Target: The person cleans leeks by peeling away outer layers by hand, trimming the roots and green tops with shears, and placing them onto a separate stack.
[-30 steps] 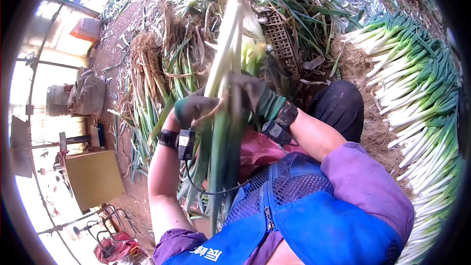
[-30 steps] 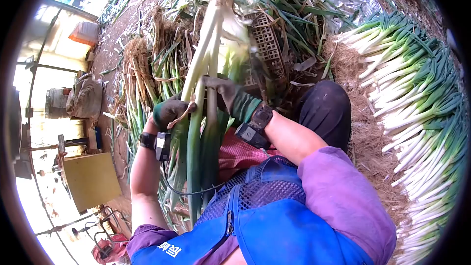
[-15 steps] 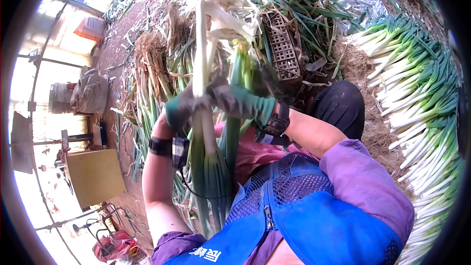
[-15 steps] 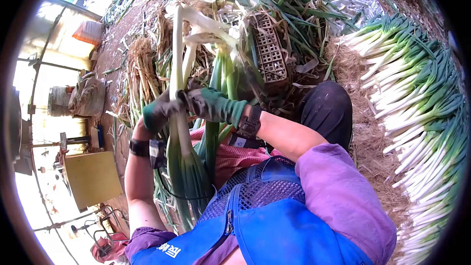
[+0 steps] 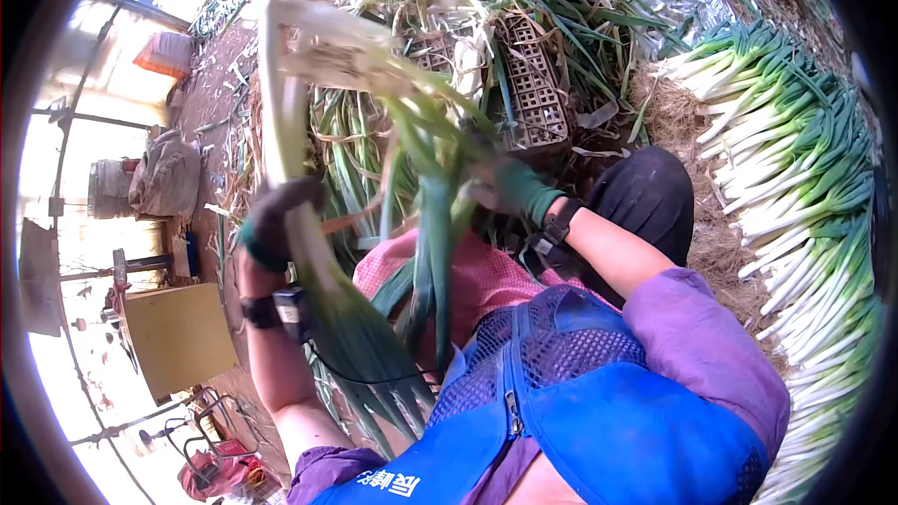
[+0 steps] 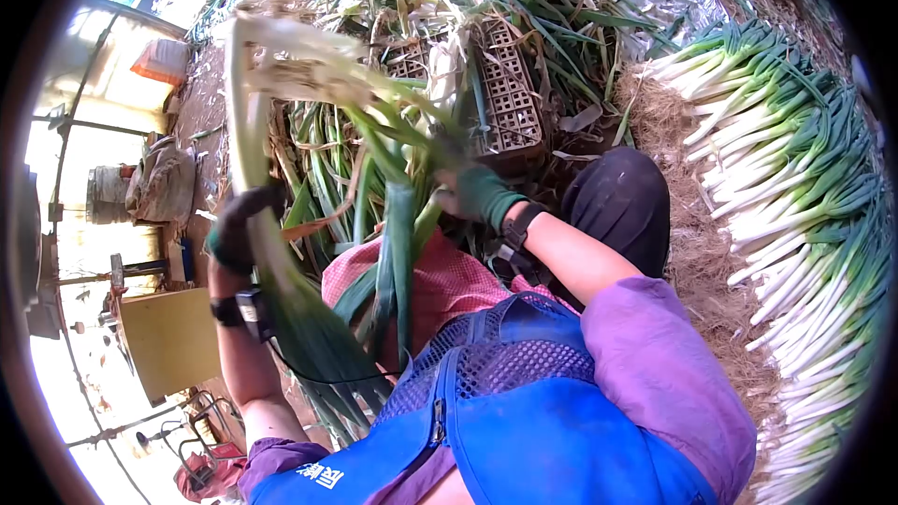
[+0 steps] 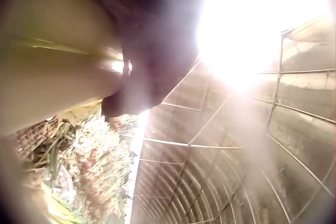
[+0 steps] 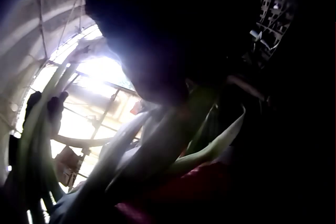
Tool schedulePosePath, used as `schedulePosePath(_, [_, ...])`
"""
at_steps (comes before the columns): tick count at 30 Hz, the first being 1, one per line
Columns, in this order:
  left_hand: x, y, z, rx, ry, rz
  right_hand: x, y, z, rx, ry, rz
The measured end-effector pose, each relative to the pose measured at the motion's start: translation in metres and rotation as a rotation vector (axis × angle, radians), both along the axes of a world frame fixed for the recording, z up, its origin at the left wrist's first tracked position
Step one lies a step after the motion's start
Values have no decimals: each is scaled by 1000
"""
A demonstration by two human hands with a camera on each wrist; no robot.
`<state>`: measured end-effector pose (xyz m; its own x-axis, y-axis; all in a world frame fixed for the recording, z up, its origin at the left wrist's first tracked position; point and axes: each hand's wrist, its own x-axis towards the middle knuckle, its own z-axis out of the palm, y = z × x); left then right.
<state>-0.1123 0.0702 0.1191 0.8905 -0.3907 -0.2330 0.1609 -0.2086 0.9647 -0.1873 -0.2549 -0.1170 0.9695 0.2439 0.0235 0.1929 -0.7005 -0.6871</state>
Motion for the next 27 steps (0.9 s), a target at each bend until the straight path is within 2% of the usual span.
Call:
schedulePosePath(2, [6,14,31,-90,62,117,-3,-9,-31,-417,-147,-158])
schedulePosePath(4, [-3,8,60,-13,-70,276,-6,-11,13,-560,57,-83])
schedulePosePath(6, [-2,18,72,-41,-131,298,-2,-8,22,-467,14,-58])
schedulePosePath(8, [5,31,72,-21,-162,346,11,-4,10,-135,-271,-88])
schedulePosePath(10, [11,39,72,5,-192,391,3,-1,5,-122,-246,-79])
schedulePosePath(13, [22,47,69,41,-216,505,-22,1,-47,-388,-253,-135])
schedulePosePath(15, [40,80,66,60,-154,561,-9,-9,-98,-135,44,-148])
schedulePosePath(17, [45,97,66,34,-141,614,-13,-25,-91,56,-256,-259])
schedulePosePath(19, [46,110,65,15,-170,626,-10,-42,-81,88,164,-513])
schedulePosePath(20, [46,115,63,9,-164,609,-7,-45,-75,134,239,-603])
schedulePosePath(24, [40,117,54,-8,-74,574,-6,-33,-54,106,67,-445])
schedulePosePath(27, [29,107,46,-14,-36,536,-9,-9,-37,159,9,-421])
